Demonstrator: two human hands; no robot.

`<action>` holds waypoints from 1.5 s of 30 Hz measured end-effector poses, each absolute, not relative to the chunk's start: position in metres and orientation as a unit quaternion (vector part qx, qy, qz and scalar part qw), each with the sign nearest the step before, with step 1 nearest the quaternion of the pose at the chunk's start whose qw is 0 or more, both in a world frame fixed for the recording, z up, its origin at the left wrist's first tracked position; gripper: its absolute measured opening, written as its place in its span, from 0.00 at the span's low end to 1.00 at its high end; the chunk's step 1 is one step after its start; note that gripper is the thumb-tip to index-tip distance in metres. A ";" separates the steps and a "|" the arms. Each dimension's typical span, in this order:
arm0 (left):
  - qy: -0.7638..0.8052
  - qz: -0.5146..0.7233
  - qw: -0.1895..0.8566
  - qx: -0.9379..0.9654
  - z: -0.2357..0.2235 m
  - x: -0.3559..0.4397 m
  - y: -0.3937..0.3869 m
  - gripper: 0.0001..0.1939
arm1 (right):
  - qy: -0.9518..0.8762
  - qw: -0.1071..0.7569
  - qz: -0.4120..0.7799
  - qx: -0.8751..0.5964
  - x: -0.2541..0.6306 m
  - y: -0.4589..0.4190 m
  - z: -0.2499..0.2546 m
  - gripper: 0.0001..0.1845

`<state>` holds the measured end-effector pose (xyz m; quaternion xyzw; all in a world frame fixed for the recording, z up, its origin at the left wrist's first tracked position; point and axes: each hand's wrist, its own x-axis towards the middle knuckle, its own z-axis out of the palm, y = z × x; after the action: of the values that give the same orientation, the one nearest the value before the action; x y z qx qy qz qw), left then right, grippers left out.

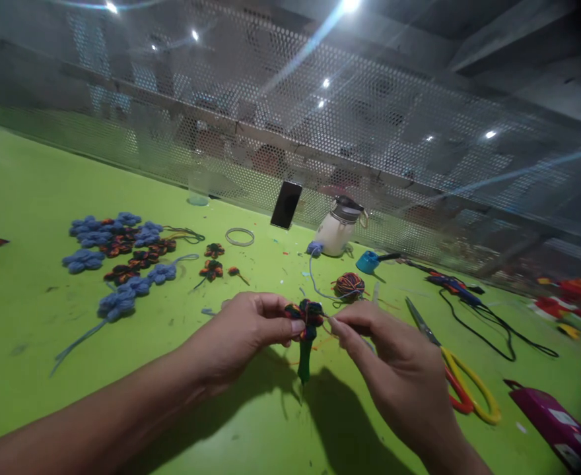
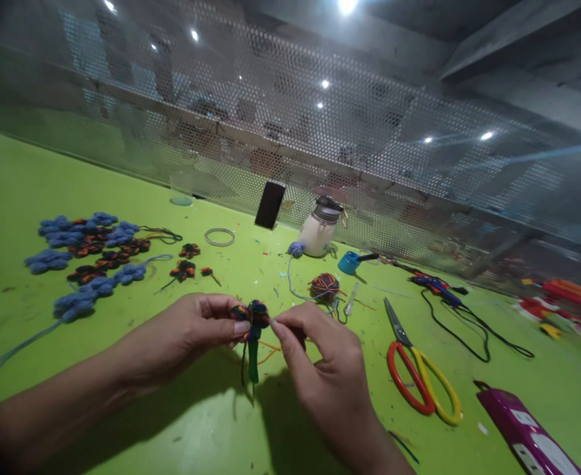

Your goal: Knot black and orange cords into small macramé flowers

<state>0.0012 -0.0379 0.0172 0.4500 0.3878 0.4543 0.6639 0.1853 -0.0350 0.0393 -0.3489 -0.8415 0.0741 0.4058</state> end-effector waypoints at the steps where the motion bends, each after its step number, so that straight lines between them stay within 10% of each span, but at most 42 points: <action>1: 0.393 0.453 0.661 0.451 0.016 0.001 -0.038 0.10 | -0.856 0.393 0.038 -0.334 0.186 -0.036 0.042 0.04; 7: 0.381 0.454 0.674 0.441 0.015 0.007 -0.039 0.07 | -0.951 0.173 -0.154 -0.206 0.172 -0.041 0.072 0.13; 13: 0.393 0.432 0.658 0.475 0.017 0.012 -0.043 0.04 | -0.970 0.030 -0.077 -0.230 0.155 -0.026 0.100 0.08; 24: 0.410 0.443 0.641 0.474 0.016 0.010 -0.044 0.07 | -0.869 0.106 0.213 -0.434 0.163 -0.014 0.106 0.08; 31: 0.423 0.434 0.630 0.486 0.018 0.012 -0.044 0.07 | -0.895 0.192 0.136 -0.379 0.174 -0.028 0.101 0.06; 45: 0.407 0.425 0.644 0.488 0.020 0.012 -0.046 0.06 | -0.956 0.046 0.063 -0.284 0.163 -0.020 0.114 0.06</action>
<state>0.0123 -0.0459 0.0199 0.4880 0.4073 0.4254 0.6442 0.1633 -0.0197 0.1144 -0.2839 -0.9556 0.0634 0.0465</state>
